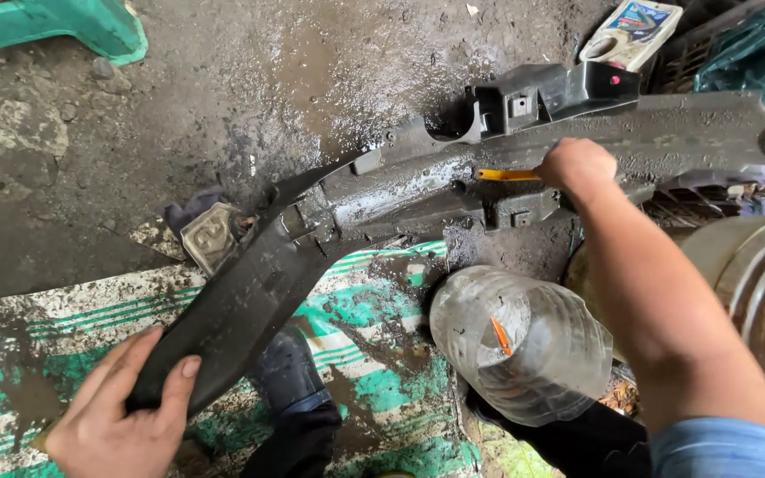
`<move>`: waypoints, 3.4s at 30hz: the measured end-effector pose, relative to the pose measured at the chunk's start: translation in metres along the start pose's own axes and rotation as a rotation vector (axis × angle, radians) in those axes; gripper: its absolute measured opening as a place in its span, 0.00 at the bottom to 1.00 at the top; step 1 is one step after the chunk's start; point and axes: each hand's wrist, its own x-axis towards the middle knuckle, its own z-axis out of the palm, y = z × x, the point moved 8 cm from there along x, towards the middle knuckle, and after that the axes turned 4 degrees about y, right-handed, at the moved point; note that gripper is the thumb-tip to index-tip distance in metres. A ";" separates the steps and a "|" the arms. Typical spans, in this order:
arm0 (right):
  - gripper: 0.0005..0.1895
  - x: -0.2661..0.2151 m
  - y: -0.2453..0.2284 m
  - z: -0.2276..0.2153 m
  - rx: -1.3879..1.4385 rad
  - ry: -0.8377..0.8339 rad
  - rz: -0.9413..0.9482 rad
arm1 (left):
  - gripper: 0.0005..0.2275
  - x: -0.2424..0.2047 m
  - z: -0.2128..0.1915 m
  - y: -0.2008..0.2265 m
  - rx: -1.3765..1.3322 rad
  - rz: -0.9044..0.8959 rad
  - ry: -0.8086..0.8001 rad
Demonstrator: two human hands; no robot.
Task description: Scrubbing a dirty motorcycle mudguard with a brush and water to remove grime.
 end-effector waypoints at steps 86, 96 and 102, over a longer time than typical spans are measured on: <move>0.21 -0.185 -0.075 0.064 0.245 -0.020 -0.454 | 0.19 0.102 0.083 0.097 -0.016 0.312 -0.381; 0.29 -0.146 -0.092 0.077 0.173 0.074 -0.476 | 0.30 -0.116 0.281 0.061 0.163 0.397 -1.589; 0.21 -0.236 0.010 0.075 -0.063 -0.026 -0.663 | 0.26 -0.025 0.275 0.071 -0.029 0.113 -1.273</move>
